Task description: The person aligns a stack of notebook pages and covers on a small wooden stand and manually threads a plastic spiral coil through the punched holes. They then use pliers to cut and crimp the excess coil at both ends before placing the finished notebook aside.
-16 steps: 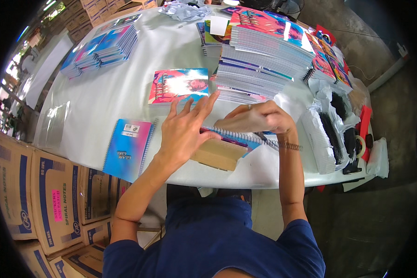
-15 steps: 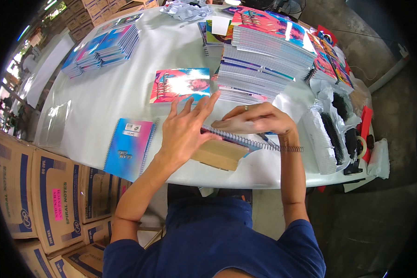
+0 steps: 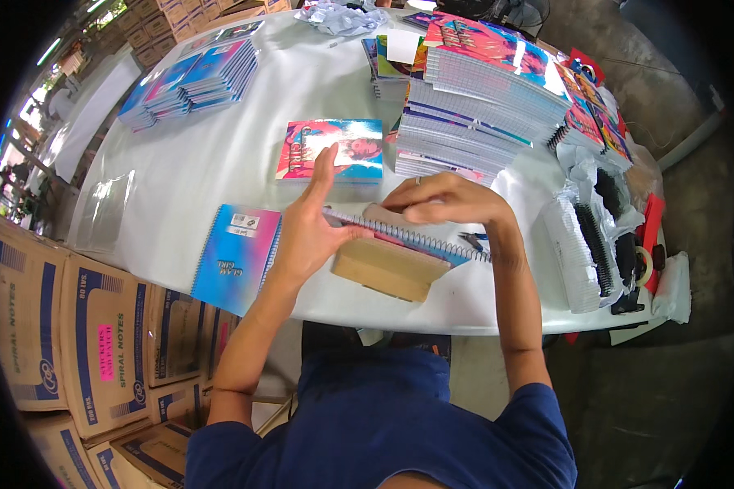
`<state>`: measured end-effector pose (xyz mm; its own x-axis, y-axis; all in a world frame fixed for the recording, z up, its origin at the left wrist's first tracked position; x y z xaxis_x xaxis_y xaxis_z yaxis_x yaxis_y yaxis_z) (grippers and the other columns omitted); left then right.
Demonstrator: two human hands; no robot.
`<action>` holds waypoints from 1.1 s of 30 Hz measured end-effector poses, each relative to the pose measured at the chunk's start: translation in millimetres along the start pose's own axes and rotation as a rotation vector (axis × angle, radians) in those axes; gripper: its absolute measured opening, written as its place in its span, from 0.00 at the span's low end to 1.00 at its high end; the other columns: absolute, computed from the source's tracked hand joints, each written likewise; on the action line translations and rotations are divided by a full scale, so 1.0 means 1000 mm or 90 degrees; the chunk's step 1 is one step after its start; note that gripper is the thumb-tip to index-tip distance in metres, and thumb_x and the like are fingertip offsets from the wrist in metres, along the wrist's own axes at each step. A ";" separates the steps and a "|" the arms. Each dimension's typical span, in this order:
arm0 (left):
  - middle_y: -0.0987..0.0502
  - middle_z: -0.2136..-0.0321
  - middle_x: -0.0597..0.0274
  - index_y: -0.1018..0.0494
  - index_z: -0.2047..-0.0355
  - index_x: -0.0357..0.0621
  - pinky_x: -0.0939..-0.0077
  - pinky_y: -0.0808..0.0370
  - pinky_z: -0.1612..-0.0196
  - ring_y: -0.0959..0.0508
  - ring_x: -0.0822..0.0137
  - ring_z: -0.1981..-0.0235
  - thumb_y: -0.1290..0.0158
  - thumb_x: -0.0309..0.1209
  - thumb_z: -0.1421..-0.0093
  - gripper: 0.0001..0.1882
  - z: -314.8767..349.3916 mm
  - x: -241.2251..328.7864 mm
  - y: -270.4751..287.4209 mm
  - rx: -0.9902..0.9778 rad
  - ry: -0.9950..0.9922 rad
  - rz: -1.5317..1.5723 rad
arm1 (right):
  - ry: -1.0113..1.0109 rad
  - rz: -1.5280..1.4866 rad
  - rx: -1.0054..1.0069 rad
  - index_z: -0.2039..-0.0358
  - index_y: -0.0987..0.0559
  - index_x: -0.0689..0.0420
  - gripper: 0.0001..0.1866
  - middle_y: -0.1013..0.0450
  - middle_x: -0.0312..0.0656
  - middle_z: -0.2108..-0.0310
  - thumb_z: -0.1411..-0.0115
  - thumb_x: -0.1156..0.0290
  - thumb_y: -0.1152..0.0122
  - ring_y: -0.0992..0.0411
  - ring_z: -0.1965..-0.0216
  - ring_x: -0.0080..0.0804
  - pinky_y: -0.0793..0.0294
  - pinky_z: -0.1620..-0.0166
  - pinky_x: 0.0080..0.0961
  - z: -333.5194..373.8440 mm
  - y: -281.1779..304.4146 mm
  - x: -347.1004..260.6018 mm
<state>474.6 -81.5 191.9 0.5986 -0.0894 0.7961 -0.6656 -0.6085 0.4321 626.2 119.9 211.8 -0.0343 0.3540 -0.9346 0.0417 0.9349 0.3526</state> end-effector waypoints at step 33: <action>0.39 0.35 0.49 0.54 0.29 0.53 0.70 0.24 0.47 0.36 0.63 0.37 0.32 0.21 0.53 0.56 0.006 -0.039 -0.001 0.007 0.120 0.352 | -0.084 0.153 -0.023 0.53 0.18 0.60 0.23 0.21 0.48 0.58 0.40 0.54 0.38 0.26 0.54 0.35 0.29 0.49 0.29 -0.037 -0.011 -0.014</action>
<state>454.8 -81.9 157.6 0.0733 -0.2546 0.9643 -0.8510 -0.5201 -0.0727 589.0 105.6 222.7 0.1026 0.5620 -0.8208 -0.0021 0.8253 0.5648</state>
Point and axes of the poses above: each hand's wrist, its own z-axis away from the middle knuckle, its own y-axis out of the back of the hand, x = y × z, the point moved 1 cm from there along -z, towards the middle knuckle
